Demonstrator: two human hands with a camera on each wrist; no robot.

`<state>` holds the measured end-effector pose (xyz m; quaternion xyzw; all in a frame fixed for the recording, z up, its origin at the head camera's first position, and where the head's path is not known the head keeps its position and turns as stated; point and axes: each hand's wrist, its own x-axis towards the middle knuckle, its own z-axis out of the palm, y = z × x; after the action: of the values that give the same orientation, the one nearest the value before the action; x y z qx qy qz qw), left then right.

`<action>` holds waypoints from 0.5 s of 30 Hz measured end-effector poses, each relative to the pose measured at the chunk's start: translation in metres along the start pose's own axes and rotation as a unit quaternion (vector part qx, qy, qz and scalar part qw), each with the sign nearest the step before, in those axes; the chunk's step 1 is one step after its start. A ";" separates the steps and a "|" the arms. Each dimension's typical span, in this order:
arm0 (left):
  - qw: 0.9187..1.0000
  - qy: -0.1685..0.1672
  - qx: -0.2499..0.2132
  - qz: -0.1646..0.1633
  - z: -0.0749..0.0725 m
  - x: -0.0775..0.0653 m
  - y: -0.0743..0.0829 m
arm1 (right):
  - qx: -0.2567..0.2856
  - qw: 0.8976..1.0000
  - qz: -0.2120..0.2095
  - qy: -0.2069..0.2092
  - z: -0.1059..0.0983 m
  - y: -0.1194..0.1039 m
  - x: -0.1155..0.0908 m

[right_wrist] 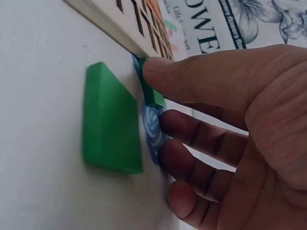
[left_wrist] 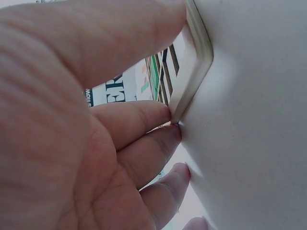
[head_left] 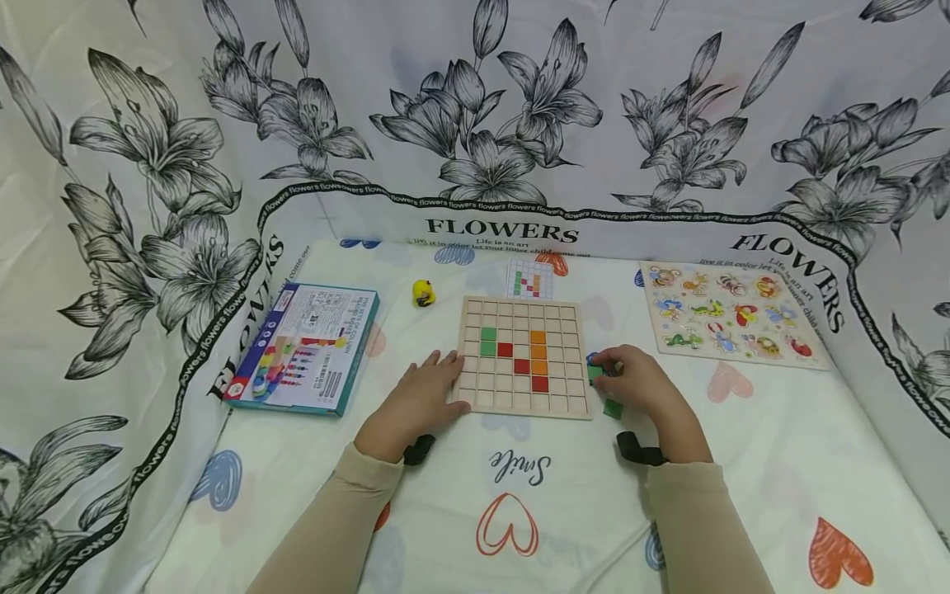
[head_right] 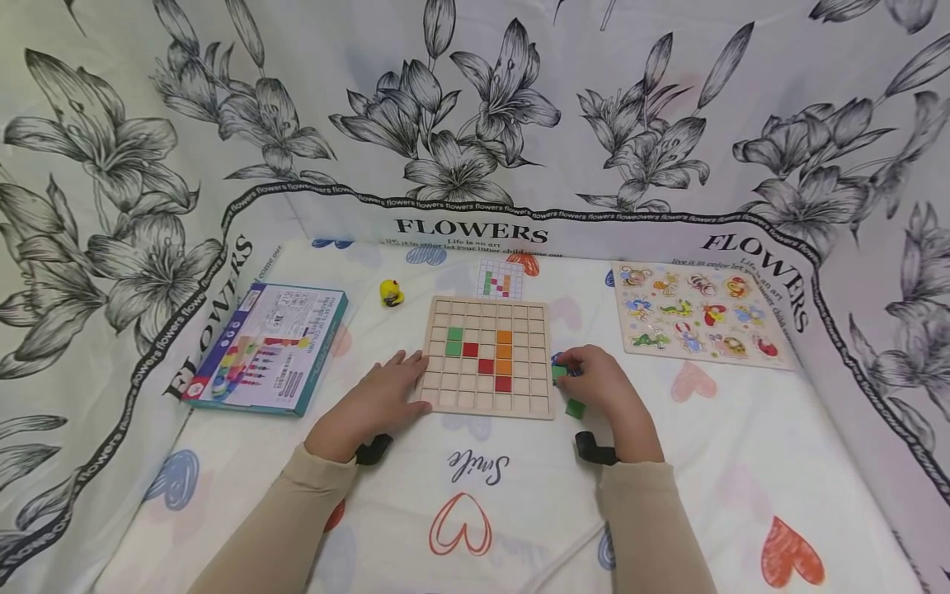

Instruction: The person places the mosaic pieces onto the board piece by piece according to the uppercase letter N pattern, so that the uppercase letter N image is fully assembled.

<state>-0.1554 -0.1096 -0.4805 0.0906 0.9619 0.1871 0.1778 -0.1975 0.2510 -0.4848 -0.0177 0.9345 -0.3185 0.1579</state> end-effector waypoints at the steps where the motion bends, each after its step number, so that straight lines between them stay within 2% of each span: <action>1: 1.000 0.000 0.000 0.000 0.000 0.000 0.000 | 0.000 1.000 -0.002 0.001 0.001 0.000 0.000; 15: 1.000 0.001 0.000 0.006 0.001 0.001 -0.002 | 0.000 0.999 -0.012 0.033 0.004 -0.001 0.001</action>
<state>-0.1562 -0.1113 -0.4829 0.0960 0.9616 0.1880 0.1753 -0.1968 0.2475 -0.4874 -0.0182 0.9389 -0.3207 0.1235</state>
